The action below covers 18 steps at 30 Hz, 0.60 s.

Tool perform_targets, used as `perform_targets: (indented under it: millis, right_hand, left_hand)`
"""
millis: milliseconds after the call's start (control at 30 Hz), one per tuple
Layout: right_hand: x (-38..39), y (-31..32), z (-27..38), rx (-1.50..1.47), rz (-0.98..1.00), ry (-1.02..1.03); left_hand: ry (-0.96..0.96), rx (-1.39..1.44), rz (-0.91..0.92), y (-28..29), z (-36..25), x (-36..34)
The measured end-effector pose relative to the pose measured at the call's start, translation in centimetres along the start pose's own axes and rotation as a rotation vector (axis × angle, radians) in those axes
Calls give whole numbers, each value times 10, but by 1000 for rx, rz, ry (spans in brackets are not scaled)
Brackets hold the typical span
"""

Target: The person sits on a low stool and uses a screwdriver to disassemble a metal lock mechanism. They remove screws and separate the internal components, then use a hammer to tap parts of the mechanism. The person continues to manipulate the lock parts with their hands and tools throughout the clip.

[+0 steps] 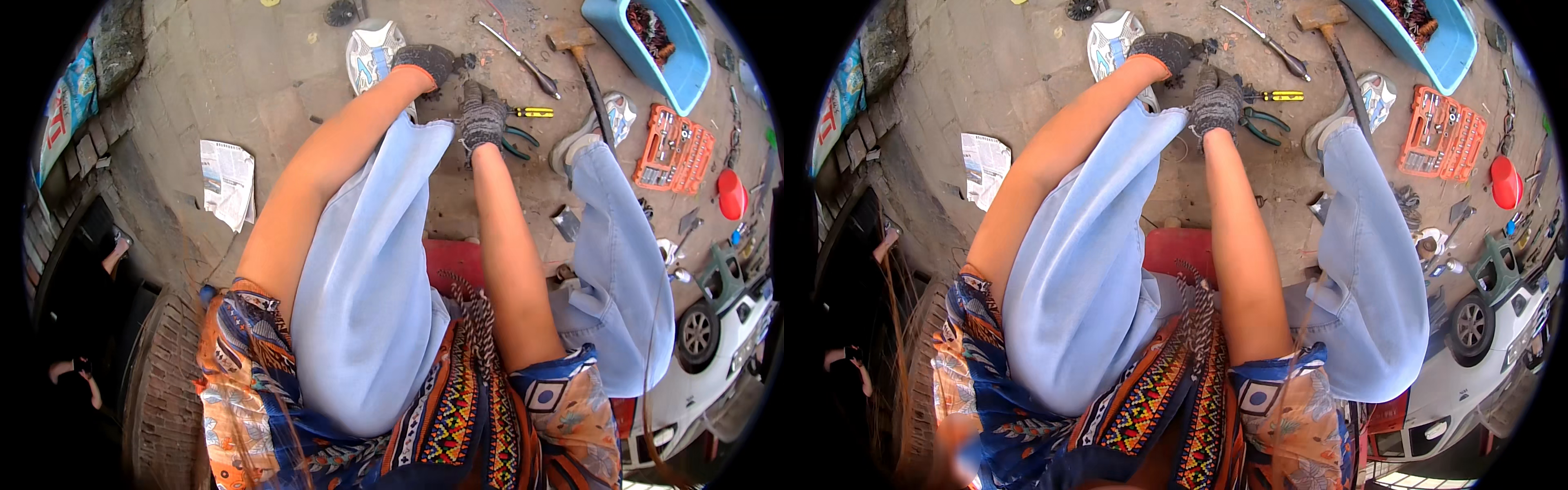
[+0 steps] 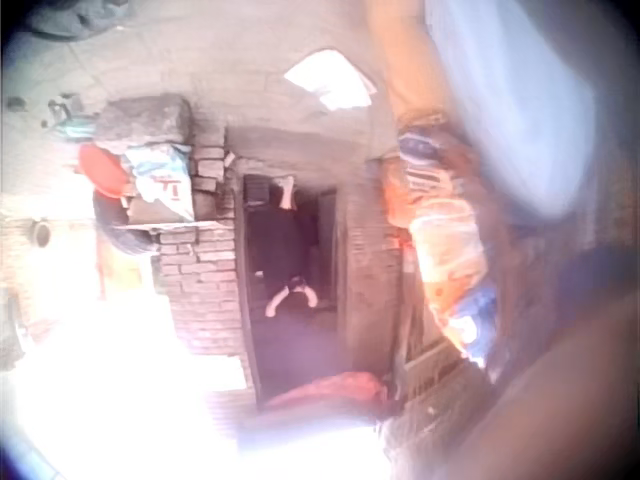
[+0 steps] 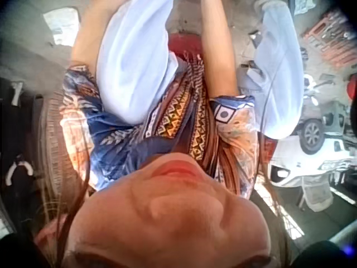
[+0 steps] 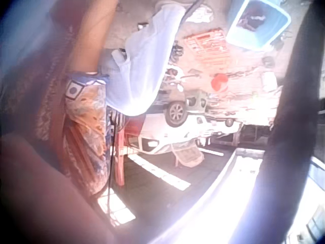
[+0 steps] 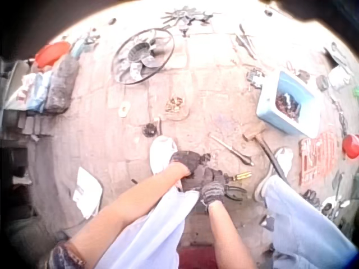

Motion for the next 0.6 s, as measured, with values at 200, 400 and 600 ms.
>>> perform_targets:
  millis: [200,400,600]
  right_hand:
    - [9,19,33,493,-12,130]
    - [14,0,30,822,73,197]
    - [16,-24,-4,721,-162,316]
  left_hand:
    - [18,153,25,5,-3,6]
    - [-16,81,142,-32,12,-8]
    - [-1,77,207,-34,16,-10]
Point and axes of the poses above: each hand's wrist, its own x-axis away from the middle knuckle, its own y-axis out of the back of the hand, z = x × y, the point moved 8 cm from there along -x, towards the middle knuckle, and after that the axes turned 3 degrees about -y, right-handed, at the moved point
